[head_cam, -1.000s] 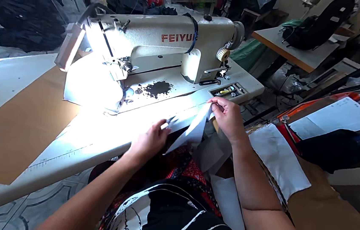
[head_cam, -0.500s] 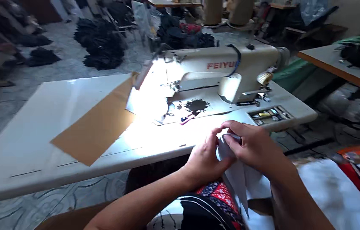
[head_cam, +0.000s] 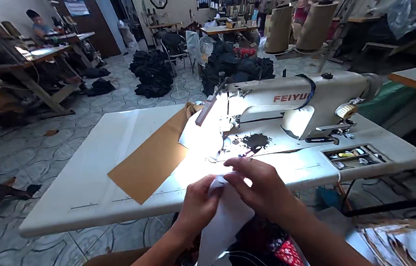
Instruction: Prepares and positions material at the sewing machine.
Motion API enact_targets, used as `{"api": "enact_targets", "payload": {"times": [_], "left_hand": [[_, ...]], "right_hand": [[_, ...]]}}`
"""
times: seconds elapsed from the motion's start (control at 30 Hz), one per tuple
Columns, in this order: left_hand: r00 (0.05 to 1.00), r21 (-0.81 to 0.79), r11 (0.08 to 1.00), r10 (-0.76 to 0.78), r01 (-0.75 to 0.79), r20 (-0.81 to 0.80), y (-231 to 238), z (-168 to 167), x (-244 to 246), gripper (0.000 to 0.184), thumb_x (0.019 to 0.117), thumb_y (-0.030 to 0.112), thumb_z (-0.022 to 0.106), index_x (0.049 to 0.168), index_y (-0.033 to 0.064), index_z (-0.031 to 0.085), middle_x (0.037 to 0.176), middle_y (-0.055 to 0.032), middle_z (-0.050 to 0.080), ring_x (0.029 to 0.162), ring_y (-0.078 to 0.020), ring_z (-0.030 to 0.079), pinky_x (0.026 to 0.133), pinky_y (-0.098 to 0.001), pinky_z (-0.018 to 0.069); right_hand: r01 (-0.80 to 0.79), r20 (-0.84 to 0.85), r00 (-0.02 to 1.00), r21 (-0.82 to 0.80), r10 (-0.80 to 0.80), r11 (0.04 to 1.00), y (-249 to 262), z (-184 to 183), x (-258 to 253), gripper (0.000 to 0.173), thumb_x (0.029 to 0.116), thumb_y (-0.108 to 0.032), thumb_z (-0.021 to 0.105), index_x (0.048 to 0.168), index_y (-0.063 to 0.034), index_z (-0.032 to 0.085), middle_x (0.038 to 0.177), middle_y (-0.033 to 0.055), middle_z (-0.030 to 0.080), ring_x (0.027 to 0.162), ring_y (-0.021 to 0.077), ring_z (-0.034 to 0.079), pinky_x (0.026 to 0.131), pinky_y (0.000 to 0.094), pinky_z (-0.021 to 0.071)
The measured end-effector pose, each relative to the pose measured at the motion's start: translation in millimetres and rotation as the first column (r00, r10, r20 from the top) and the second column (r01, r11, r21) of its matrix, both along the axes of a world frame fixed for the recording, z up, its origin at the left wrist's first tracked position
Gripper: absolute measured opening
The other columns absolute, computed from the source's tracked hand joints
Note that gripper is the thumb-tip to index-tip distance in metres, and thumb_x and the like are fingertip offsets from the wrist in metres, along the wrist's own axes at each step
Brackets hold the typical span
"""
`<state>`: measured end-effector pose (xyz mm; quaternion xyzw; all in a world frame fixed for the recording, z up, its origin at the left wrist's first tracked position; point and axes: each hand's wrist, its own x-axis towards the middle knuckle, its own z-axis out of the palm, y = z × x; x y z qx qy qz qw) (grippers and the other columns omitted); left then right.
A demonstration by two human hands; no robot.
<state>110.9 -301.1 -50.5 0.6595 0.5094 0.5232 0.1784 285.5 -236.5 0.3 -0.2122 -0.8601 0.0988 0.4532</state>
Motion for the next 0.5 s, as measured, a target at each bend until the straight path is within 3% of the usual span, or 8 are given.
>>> {"api": "enact_targets", "payload": {"times": [0.07,0.13,0.2,0.27,0.3,0.37,0.43,0.5], "left_hand": [[0.997,-0.038,0.998,0.049,-0.047,0.051,-1.2,5.1,-25.8,0.016,0.0949,0.006,0.060,0.104,-0.0019,0.070,0.092,-0.0014,0.074,0.087,-0.0006,0.070,0.083,-0.0223,0.0591],[0.975,-0.100,0.994,0.061,-0.041,0.215,1.2,16.3,-53.2,0.020,0.0959,0.002,0.055,0.112,-0.0025,0.066,0.098,0.0008,0.073,0.091,-0.0022,0.069,0.085,-0.0242,0.0591],[0.906,-0.150,0.987,0.109,-0.050,0.409,10.8,28.7,-76.9,0.024,0.0967,-0.002,0.050,0.117,-0.0013,0.062,0.099,0.0012,0.073,0.090,-0.0053,0.070,0.082,-0.0268,0.0601],[0.840,-0.199,0.974,0.197,-0.109,0.505,30.0,36.5,-98.6,0.023,0.0996,-0.004,0.047,0.120,-0.0005,0.058,0.098,-0.0004,0.071,0.087,-0.0069,0.070,0.080,-0.0277,0.0605],[0.829,-0.238,0.962,0.242,-0.136,0.505,41.9,36.9,-110.6,0.025,0.1016,-0.003,0.047,0.125,-0.0004,0.056,0.100,-0.0023,0.070,0.087,-0.0075,0.069,0.079,-0.0279,0.0596],[0.831,-0.375,0.910,0.342,-0.177,0.439,64.4,28.9,-136.9,0.031,0.1044,0.001,0.046,0.135,0.0028,0.052,0.109,-0.0076,0.067,0.090,-0.0108,0.066,0.079,-0.0308,0.0565],[0.801,-0.548,0.802,0.482,-0.239,0.356,81.9,17.4,-155.5,0.038,0.1081,0.013,0.045,0.146,0.0082,0.045,0.121,-0.0147,0.063,0.099,-0.0197,0.064,0.083,-0.0385,0.0539],[0.793,-0.611,0.734,0.546,-0.296,0.271,93.9,7.7,-167.6,0.049,0.1081,0.028,0.050,0.152,0.0087,0.040,0.136,-0.0216,0.058,0.118,-0.0309,0.061,0.096,-0.0498,0.0513]], "right_hand": [[0.066,-0.031,0.997,-0.015,-0.066,0.998,10.2,-15.7,2.8,0.026,0.1009,-0.021,0.057,0.105,-0.0020,0.075,0.085,0.0097,0.074,0.077,0.0198,0.071,0.073,0.0352,0.0586],[0.172,0.031,0.985,-0.045,-0.171,0.984,29.0,-44.2,11.3,0.027,0.0981,-0.021,0.059,0.101,-0.0019,0.077,0.089,0.0130,0.075,0.083,0.0272,0.073,0.077,0.0441,0.0584],[0.262,0.205,0.950,-0.109,-0.236,0.959,53.0,-75.0,23.4,0.027,0.0980,-0.021,0.060,0.106,-0.0029,0.078,0.103,0.0163,0.076,0.101,0.0338,0.073,0.091,0.0511,0.0570],[0.392,0.435,0.860,-0.227,-0.267,0.892,69.7,-91.4,34.3,0.030,0.0997,-0.015,0.058,0.122,0.0005,0.072,0.123,0.0235,0.070,0.121,0.0411,0.064,0.106,0.0566,0.0476],[0.458,0.521,0.811,-0.280,-0.267,0.844,73.3,-90.3,36.4,0.034,0.1010,-0.012,0.057,0.130,0.0022,0.067,0.133,0.0262,0.064,0.129,0.0436,0.057,0.112,0.0579,0.0408],[0.508,0.531,0.790,-0.283,-0.308,0.814,77.7,-91.9,35.5,0.036,0.0998,-0.012,0.059,0.133,0.0022,0.065,0.136,0.0280,0.061,0.132,0.0454,0.054,0.113,0.0602,0.0377],[0.460,0.400,0.848,-0.232,-0.347,0.857,77.7,-98.4,27.4,0.034,0.0998,-0.012,0.058,0.129,0.0018,0.068,0.131,0.0265,0.065,0.128,0.0436,0.058,0.111,0.0580,0.0420],[0.394,0.287,0.894,-0.136,-0.345,0.909,75.0,-102.8,12.5,0.032,0.0994,-0.017,0.058,0.124,-0.0017,0.071,0.126,0.0214,0.069,0.124,0.0387,0.063,0.108,0.0540,0.0471]]}}
